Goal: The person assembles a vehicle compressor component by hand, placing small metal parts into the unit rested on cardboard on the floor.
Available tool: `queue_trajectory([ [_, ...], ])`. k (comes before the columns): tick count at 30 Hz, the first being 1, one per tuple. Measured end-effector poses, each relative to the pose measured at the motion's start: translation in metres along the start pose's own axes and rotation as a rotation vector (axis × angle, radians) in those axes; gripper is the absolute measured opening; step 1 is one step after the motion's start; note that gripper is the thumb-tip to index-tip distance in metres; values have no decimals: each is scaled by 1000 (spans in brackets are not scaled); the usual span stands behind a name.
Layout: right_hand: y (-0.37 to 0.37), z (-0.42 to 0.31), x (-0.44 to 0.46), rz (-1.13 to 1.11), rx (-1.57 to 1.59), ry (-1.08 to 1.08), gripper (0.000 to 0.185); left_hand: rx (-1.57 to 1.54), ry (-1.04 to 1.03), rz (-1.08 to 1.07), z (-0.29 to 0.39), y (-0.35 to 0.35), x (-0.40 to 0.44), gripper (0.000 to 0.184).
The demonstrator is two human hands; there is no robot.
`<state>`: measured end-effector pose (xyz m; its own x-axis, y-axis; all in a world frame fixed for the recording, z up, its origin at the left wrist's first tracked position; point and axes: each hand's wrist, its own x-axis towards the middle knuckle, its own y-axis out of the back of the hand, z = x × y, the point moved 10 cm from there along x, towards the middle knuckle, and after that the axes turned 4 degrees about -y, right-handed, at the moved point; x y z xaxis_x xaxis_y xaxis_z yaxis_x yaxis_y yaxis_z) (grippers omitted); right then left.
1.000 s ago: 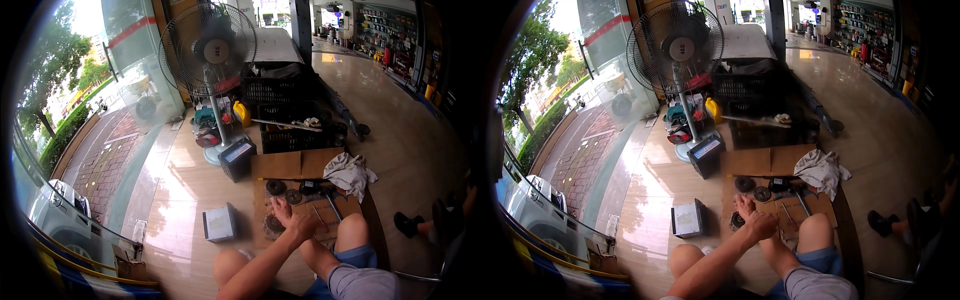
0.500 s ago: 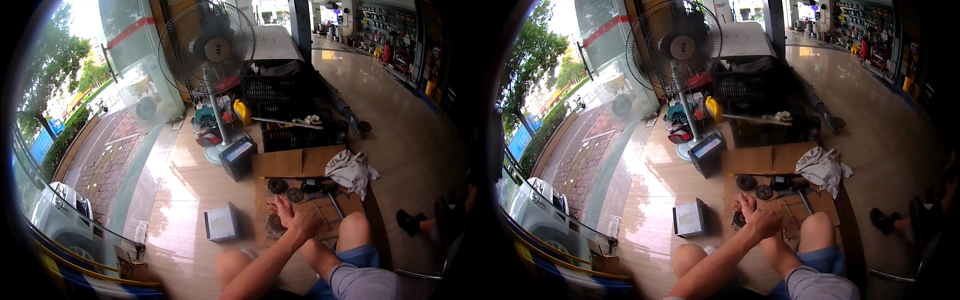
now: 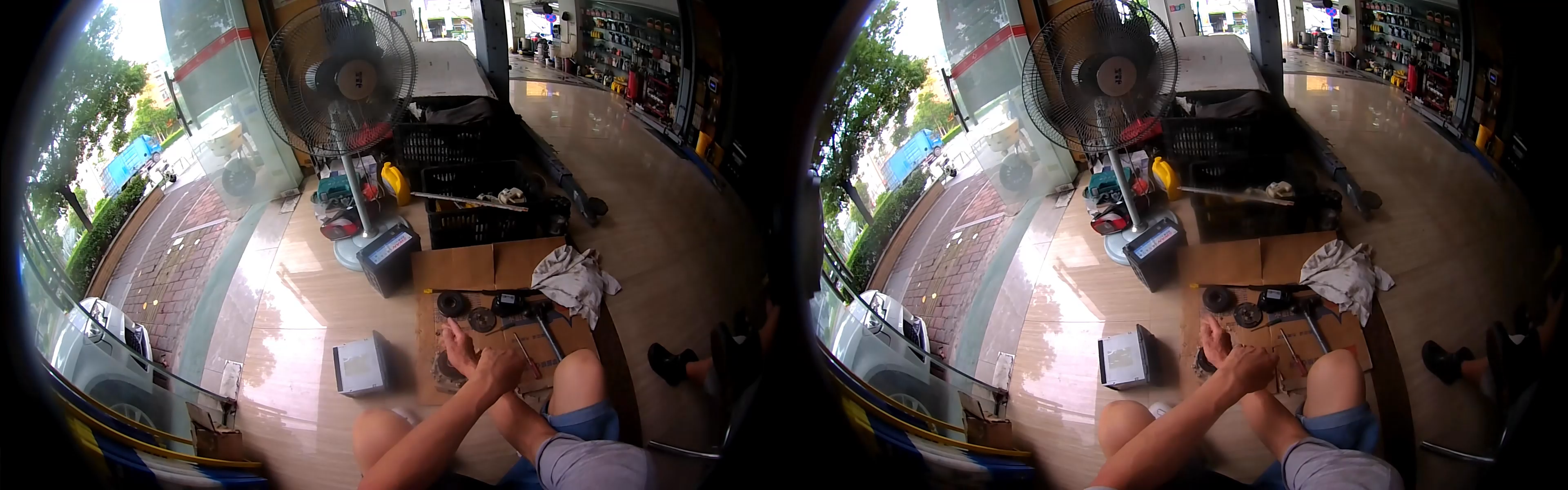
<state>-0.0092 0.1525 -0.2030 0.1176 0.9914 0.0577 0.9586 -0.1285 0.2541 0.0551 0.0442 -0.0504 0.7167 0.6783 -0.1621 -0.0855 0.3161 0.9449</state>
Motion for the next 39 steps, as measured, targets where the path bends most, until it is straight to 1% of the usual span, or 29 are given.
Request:
queue_trajectory([
  [2, -5, 16, -2, -36, 327, -159, 41, 4, -5, -6, 0, -3, 1, 20],
  [5, -6, 18, -7, -79, 627, -414, 42, -1, -10, -10, -1, -3, 1, 20],
  [6, 0, 13, -4, -97, 440, -403, 40, -6, -9, -11, 0, 0, 0, 19],
  [9, 8, -8, -6, -92, 201, -348, 35, -24, 9, 1, -2, 3, -1, 19],
  [12, 3, -20, -2, -55, -250, -19, 31, -15, 8, 14, -1, 4, -1, 18],
  [15, -4, -37, -13, -32, -251, 253, 27, -13, 5, -10, -1, 1, 1, 18],
  [16, -17, -40, -14, -126, -402, 373, 28, -16, 5, -23, -1, 0, 2, 18],
  [19, -10, -16, -9, 21, -233, 175, 32, 13, -14, -18, 1, 4, 2, 18],
  [22, -8, 17, -8, 54, 119, -130, 36, 29, 0, -7, 3, 10, 0, 19],
  [25, -14, 20, -7, 15, 527, -242, 43, 42, -5, -45, 1, 1, 4, 25],
  [28, -9, 16, -9, -110, 407, -389, 46, 18, -13, -42, 3, 8, -1, 31],
  [31, 8, 3, -4, -32, 49, -302, 40, 13, 1, -44, 2, 8, -1, 36],
  [34, 12, -25, -2, 70, -348, -10, 36, 27, -4, -54, 3, 10, -1, 35],
  [35, 8, -24, -3, 36, -306, 15, 34, 27, -7, -42, 4, 10, -1, 34],
  [37, 2, -22, -6, -30, -220, 65, 36, 26, -12, -17, 4, 10, 1, 33],
  [39, 0, -20, -5, 35, -242, 85, 36, 20, -15, -29, 4, 7, 1, 31],
])
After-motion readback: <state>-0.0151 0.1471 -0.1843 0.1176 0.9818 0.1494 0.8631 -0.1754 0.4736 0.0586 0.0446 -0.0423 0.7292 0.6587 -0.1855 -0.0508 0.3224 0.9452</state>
